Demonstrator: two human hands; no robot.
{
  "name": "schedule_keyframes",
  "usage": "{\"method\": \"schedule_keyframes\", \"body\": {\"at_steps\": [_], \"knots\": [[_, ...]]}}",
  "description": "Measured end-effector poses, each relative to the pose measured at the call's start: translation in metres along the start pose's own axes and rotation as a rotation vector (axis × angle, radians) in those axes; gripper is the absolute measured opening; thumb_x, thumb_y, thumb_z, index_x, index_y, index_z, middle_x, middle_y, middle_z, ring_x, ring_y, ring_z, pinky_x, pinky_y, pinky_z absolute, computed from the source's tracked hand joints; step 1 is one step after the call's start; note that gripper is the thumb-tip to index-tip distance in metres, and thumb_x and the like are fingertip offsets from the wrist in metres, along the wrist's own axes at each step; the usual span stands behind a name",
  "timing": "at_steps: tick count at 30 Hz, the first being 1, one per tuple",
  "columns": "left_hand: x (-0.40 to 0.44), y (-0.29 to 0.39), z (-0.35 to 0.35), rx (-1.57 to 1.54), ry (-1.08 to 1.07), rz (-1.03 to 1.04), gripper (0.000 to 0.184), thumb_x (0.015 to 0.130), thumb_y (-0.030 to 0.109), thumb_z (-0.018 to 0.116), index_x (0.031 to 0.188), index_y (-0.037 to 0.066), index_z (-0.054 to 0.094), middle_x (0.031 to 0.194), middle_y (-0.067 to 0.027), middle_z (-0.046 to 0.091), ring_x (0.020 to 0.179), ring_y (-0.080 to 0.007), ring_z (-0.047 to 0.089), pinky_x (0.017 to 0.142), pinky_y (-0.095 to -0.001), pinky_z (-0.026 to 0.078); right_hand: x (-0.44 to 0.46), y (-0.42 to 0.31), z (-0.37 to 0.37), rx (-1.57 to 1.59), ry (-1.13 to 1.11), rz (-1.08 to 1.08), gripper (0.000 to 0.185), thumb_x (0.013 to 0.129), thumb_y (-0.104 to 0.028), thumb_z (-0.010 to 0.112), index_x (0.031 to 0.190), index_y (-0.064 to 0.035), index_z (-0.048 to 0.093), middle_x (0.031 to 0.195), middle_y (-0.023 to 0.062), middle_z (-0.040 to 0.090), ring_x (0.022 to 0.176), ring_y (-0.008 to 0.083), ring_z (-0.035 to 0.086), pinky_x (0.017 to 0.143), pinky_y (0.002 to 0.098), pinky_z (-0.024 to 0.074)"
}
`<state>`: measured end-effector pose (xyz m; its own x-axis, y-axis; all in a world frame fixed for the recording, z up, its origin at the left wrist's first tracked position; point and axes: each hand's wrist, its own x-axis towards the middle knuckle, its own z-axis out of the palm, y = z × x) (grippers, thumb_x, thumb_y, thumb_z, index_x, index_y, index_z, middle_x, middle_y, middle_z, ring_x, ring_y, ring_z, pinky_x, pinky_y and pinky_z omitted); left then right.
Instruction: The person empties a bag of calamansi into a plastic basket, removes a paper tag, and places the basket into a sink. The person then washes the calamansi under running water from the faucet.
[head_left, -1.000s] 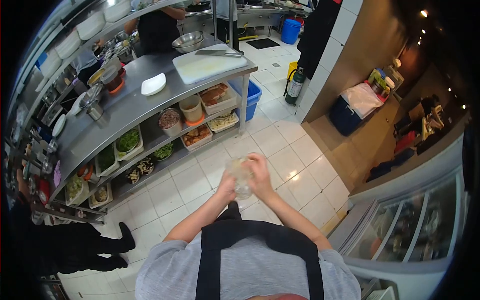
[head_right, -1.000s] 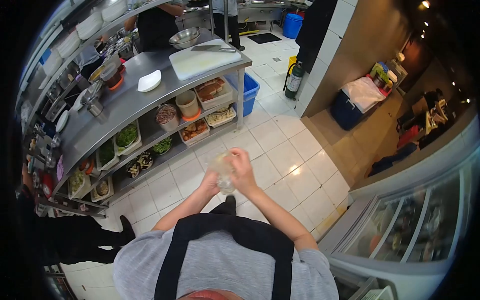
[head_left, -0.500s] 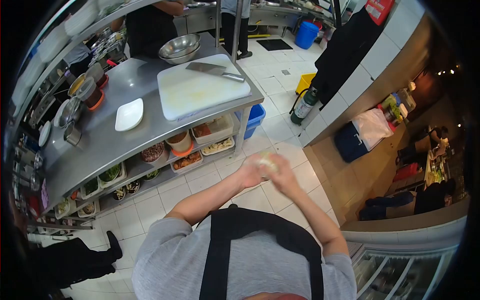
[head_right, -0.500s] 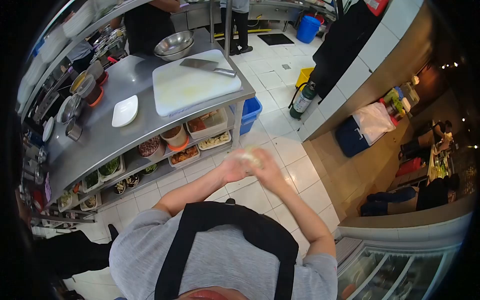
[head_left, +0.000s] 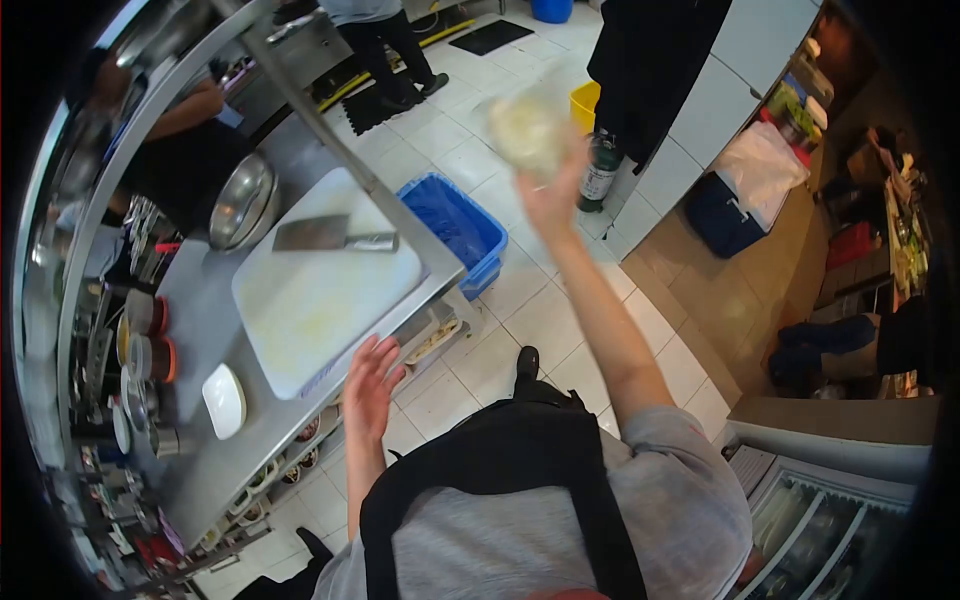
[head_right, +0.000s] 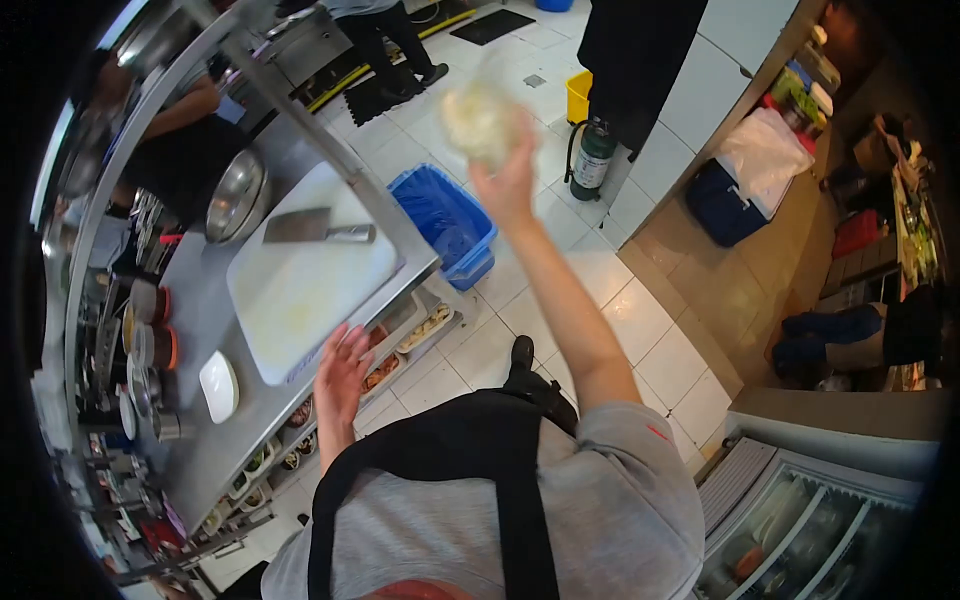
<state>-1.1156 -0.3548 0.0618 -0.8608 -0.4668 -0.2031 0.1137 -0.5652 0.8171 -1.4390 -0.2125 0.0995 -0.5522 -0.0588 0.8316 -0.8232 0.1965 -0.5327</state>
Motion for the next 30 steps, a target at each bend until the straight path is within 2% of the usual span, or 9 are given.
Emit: {"method": "schedule_keyframes", "body": {"at_steps": [1,3,6,9,14,18,24,29,30], "knots": [[0.010,0.004,0.000,0.011,0.006,-0.015,0.050,0.085,0.028,0.048,0.128,0.005,0.036,0.126,-0.0144,0.044,0.113,-0.0227,0.045,0.094,-0.0372,0.038,-0.025,0.036,0.028,0.137,-0.182,0.190,0.080,0.065,-0.008,0.068,0.131,-0.0005,0.024,0.133,0.0211,0.026,0.126,0.0351,0.026,0.101,0.0435,0.0274],[0.026,0.011,0.002,-0.012,0.072,0.017,0.052,0.085,0.029,0.049,0.128,0.004,0.035,0.126,-0.0147,0.043,0.113,-0.0225,0.045,0.094,-0.0360,0.039,-0.079,0.085,0.061,-0.092,-0.585,0.169,0.086,0.063,-0.016,0.072,0.132,-0.0030,0.023,0.134,0.0215,0.026,0.127,0.0353,0.024,0.100,0.0454,0.0287],[0.055,0.016,0.020,0.031,0.132,0.011,0.052,0.085,0.029,0.050,0.128,0.004,0.035,0.125,-0.0146,0.043,0.112,-0.0225,0.046,0.093,-0.0350,0.040,-0.182,0.159,0.049,-0.359,-1.141,0.461,0.084,0.062,-0.033,0.073,0.130,-0.0042,0.032,0.136,0.0215,0.025,0.126,0.0341,0.027,0.100,0.0444,0.0302],[0.082,0.012,0.032,0.058,0.112,-0.022,0.051,0.085,0.028,0.051,0.127,0.004,0.036,0.123,-0.0143,0.045,0.111,-0.0226,0.047,0.093,-0.0342,0.040,-0.277,0.231,-0.011,-0.389,-1.498,0.826,0.066,0.067,-0.043,0.067,0.114,-0.0005,0.050,0.116,0.0224,0.050,0.106,0.0342,0.049,0.088,0.0405,0.0407],[0.136,-0.006,0.059,0.144,-0.073,-0.200,0.043,0.085,0.024,0.049,0.122,0.003,0.041,0.119,-0.0127,0.050,0.106,-0.0205,0.050,0.090,-0.0336,0.040,-0.313,0.235,-0.186,-0.649,-1.433,1.071,0.051,0.069,-0.037,0.067,0.103,-0.0007,0.057,0.102,0.0202,0.058,0.097,0.0340,0.055,0.082,0.0400,0.0441],[0.168,-0.022,0.108,0.366,-0.374,-0.243,0.042,0.086,0.023,0.048,0.123,0.003,0.041,0.119,-0.0124,0.050,0.107,-0.0208,0.049,0.090,-0.0334,0.039,-0.307,0.194,-0.290,-0.896,-0.975,1.287,0.043,0.070,-0.036,0.065,0.096,-0.0017,0.058,0.097,0.0205,0.059,0.094,0.0342,0.056,0.080,0.0414,0.0445],[0.157,-0.050,0.185,0.486,-0.933,-0.331,0.037,0.087,0.019,0.048,0.120,0.002,0.045,0.116,-0.0110,0.052,0.103,-0.0182,0.051,0.087,-0.0292,0.038,-0.340,0.059,-0.321,-0.845,-0.101,1.345,0.036,0.074,-0.026,0.062,0.101,-0.0039,0.057,0.099,0.0187,0.059,0.095,0.0337,0.056,0.082,0.0413,0.0448],[0.122,-0.123,0.190,0.591,-1.263,-0.519,0.040,0.086,0.024,0.052,0.119,0.003,0.045,0.114,-0.0107,0.053,0.100,-0.0183,0.051,0.084,-0.0302,0.039,-0.475,-0.140,-0.307,-0.959,0.034,1.471,0.033,0.075,-0.024,0.054,0.100,-0.0012,0.056,0.098,0.0202,0.059,0.094,0.0337,0.056,0.081,0.0414,0.0452],[0.106,-0.140,0.188,0.601,-1.285,-0.564,0.037,0.087,0.022,0.051,0.119,0.003,0.045,0.114,-0.0103,0.053,0.099,-0.0178,0.051,0.083,-0.0300,0.040,-0.527,-0.180,-0.301,-0.983,0.039,1.723,0.032,0.076,-0.024,0.052,0.100,-0.0020,0.057,0.099,0.0196,0.059,0.095,0.0324,0.056,0.081,0.0423,0.0452]]}}
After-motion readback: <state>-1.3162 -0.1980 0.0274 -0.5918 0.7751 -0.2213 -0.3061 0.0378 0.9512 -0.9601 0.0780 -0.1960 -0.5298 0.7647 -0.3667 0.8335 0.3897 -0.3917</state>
